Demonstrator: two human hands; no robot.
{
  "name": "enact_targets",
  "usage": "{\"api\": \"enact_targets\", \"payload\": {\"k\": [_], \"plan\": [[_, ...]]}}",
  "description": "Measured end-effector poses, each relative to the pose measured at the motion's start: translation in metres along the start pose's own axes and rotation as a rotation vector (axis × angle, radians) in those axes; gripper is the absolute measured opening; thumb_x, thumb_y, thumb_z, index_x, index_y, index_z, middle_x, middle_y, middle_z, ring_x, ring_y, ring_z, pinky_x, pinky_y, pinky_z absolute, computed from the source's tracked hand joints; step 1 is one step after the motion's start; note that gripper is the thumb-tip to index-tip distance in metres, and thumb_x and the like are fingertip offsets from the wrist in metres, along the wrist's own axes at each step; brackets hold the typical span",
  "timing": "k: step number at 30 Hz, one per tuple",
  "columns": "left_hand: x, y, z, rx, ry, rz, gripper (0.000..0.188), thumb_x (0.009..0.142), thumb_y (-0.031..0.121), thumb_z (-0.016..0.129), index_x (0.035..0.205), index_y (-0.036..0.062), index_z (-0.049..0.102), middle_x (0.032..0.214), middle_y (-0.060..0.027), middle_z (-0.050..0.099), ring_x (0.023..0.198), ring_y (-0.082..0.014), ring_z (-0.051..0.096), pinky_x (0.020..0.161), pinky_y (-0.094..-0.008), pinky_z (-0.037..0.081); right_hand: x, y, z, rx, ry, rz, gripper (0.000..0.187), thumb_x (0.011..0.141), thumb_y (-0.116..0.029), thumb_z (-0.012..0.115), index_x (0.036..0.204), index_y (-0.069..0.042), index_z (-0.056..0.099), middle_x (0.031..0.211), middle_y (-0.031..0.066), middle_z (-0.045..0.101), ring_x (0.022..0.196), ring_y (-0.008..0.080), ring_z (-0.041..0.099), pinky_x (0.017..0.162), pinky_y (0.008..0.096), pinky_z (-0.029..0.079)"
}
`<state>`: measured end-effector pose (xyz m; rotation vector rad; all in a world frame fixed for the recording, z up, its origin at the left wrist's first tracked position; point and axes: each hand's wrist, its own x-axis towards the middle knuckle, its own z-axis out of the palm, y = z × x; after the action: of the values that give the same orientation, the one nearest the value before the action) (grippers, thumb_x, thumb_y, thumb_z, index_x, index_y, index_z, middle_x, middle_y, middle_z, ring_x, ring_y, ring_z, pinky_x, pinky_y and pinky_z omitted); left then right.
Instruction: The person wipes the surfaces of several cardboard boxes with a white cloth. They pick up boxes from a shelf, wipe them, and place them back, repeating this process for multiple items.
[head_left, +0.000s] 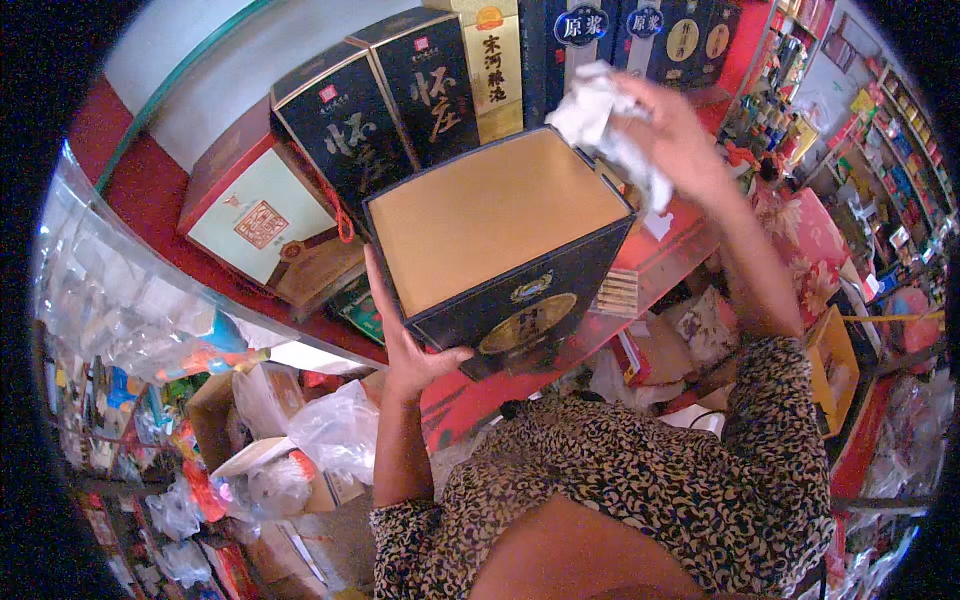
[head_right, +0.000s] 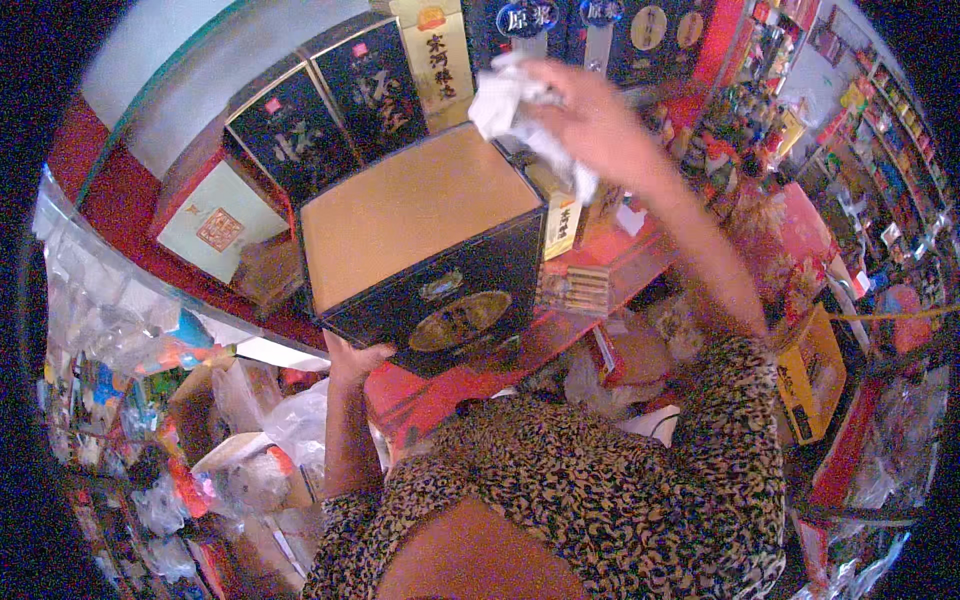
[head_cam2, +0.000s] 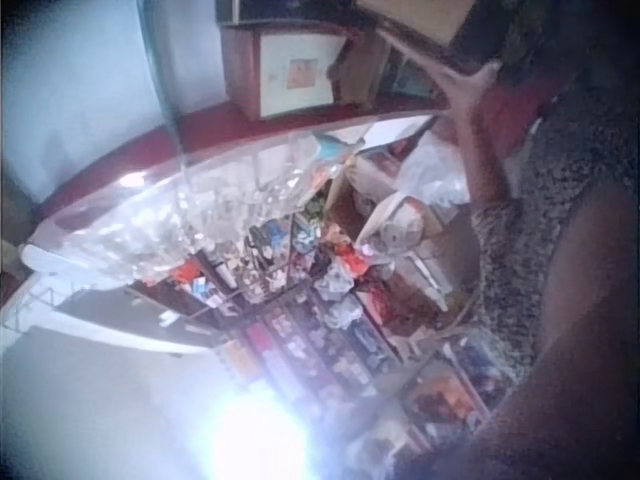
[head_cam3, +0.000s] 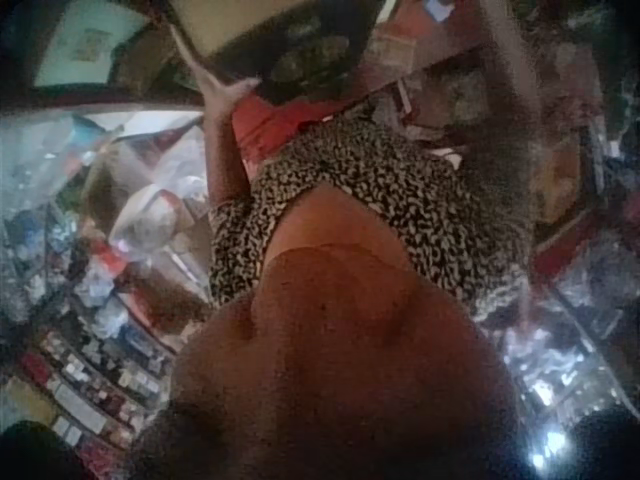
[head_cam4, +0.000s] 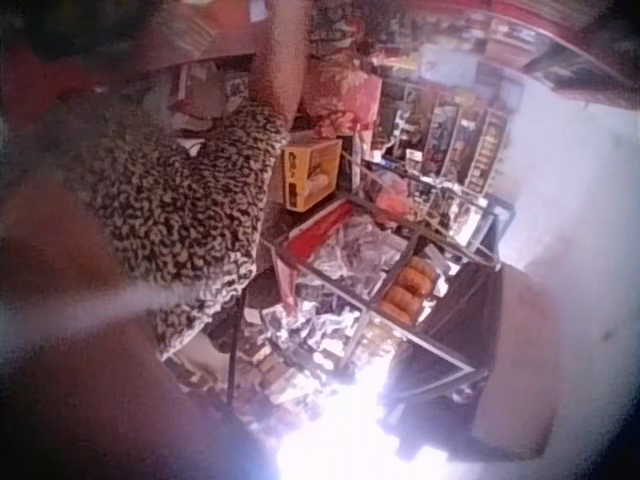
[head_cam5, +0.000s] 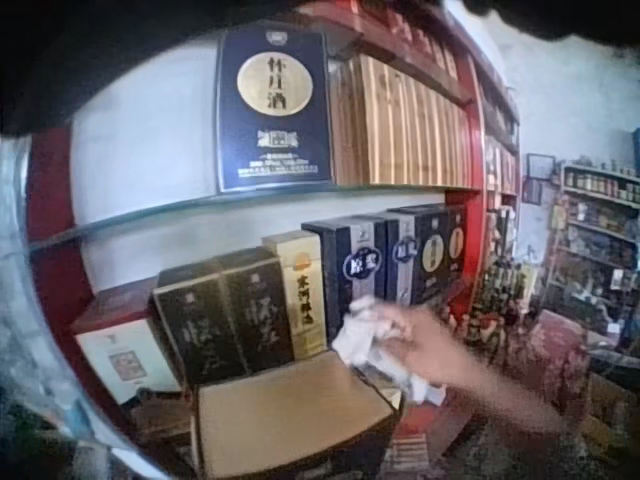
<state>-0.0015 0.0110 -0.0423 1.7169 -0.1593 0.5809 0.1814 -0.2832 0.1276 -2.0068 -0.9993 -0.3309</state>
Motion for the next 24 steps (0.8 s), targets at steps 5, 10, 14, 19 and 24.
{"api": "enact_targets", "payload": {"k": [5,10,14,19,24], "plan": [[-0.025,-0.035,-0.013,0.066,-0.017,-0.038,0.121,0.052,0.048,0.090,0.141,-0.0027,0.025,0.134,-0.0141,0.044,0.117,-0.0235,0.050,0.100,-0.0392,0.041,-0.073,0.016,0.105,0.740,0.421,0.345,0.049,0.092,-0.024,0.060,0.134,-0.002,0.047,0.122,0.0073,0.057,0.112,0.0172,0.053,0.099,0.0299,0.040],[-0.029,-0.025,-0.016,0.080,-0.029,-0.248,0.096,0.054,0.046,0.091,0.123,-0.0039,0.047,0.116,-0.0109,0.059,0.104,-0.0210,0.058,0.091,-0.0362,0.048,-0.142,0.034,0.163,0.689,0.372,0.382,0.047,0.088,-0.011,0.058,0.133,-0.002,0.046,0.122,0.0105,0.058,0.110,0.0245,0.056,0.097,0.0372,0.044],[-0.031,-0.028,-0.021,0.013,-0.021,-0.211,0.099,0.052,0.045,0.092,0.125,-0.0039,0.045,0.117,-0.0108,0.058,0.105,-0.0210,0.057,0.092,-0.0358,0.047,-0.180,0.131,0.153,0.026,-0.447,0.614,0.053,0.081,-0.010,0.060,0.132,0.000,0.047,0.120,0.0163,0.059,0.112,0.0299,0.056,0.098,0.0387,0.043],[-0.035,-0.056,-0.019,0.003,0.056,-0.025,0.104,0.049,0.037,0.095,0.129,-0.0035,0.041,0.120,-0.0111,0.056,0.107,-0.0228,0.056,0.094,-0.0351,0.046,-0.062,0.052,0.031,-0.116,0.270,0.161,0.048,0.079,0.009,0.046,0.125,0.000,0.055,0.115,0.0127,0.063,0.107,0.0212,0.059,0.096,0.0323,0.044],[-0.027,-0.030,-0.012,-0.004,-0.050,-0.156,0.102,0.046,0.033,0.096,0.126,-0.0040,0.044,0.119,-0.0109,0.057,0.107,-0.0211,0.056,0.095,-0.0360,0.045,-0.009,-0.082,0.025,0.056,-0.234,-0.534,0.051,0.075,0.009,0.051,0.123,-0.007,0.058,0.114,0.0137,0.062,0.107,0.0282,0.060,0.094,0.0366,0.046]]}}
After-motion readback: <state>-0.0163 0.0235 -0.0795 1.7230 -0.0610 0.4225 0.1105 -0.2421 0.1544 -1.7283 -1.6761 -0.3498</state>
